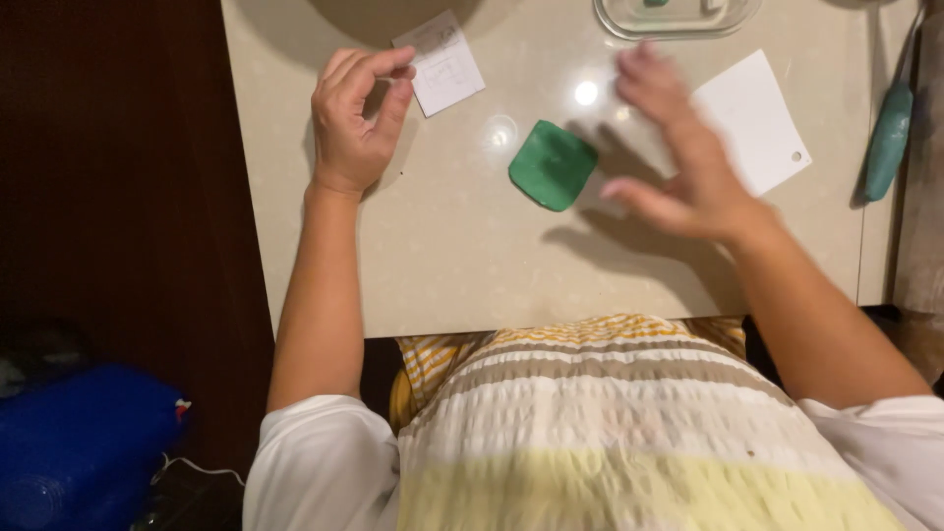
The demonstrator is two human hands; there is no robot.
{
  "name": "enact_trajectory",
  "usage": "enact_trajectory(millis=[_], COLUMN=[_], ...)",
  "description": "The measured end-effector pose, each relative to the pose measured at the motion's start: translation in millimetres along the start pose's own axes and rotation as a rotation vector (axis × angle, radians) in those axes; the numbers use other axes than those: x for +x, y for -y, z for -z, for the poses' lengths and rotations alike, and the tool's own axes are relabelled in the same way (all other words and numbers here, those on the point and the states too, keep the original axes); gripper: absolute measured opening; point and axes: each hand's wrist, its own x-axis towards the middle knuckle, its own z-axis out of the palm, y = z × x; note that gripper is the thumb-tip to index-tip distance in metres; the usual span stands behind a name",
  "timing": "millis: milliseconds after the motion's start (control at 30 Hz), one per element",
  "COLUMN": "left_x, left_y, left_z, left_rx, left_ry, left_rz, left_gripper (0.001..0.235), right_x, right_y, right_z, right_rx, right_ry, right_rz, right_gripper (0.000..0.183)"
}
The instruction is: Shaping and trimming green and black fondant pieces at a decorating station.
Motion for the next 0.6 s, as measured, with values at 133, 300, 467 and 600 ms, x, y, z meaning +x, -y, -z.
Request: enact_trajectory(millis=[133, 300, 467, 600], left_x=[4, -2, 0, 3], left_y=[-43, -55, -57, -40], left_z=[-8, -34, -41, -50], left_rx=[0.330, 0.299, 0.298, 0.271], left_ry=[0.053, 0.504, 0.623, 0.563], left_rz=[-0.287, -0.371, -0.439, -0.486], left_gripper=[0.020, 0.044, 0.062, 0.059], right_x=[-21, 18, 22, 24], right_y=[7, 48, 35, 12], right_z=[4, -29, -32, -33], right_rx=[-0.362, -0.544, -0.655, -0.510], right_ry=[0.246, 0.155, 0.249, 0.210], right_rz=[-0.182, 0.151, 0.265, 0.242], right_gripper=[0.031, 0.043, 0.033, 0.008])
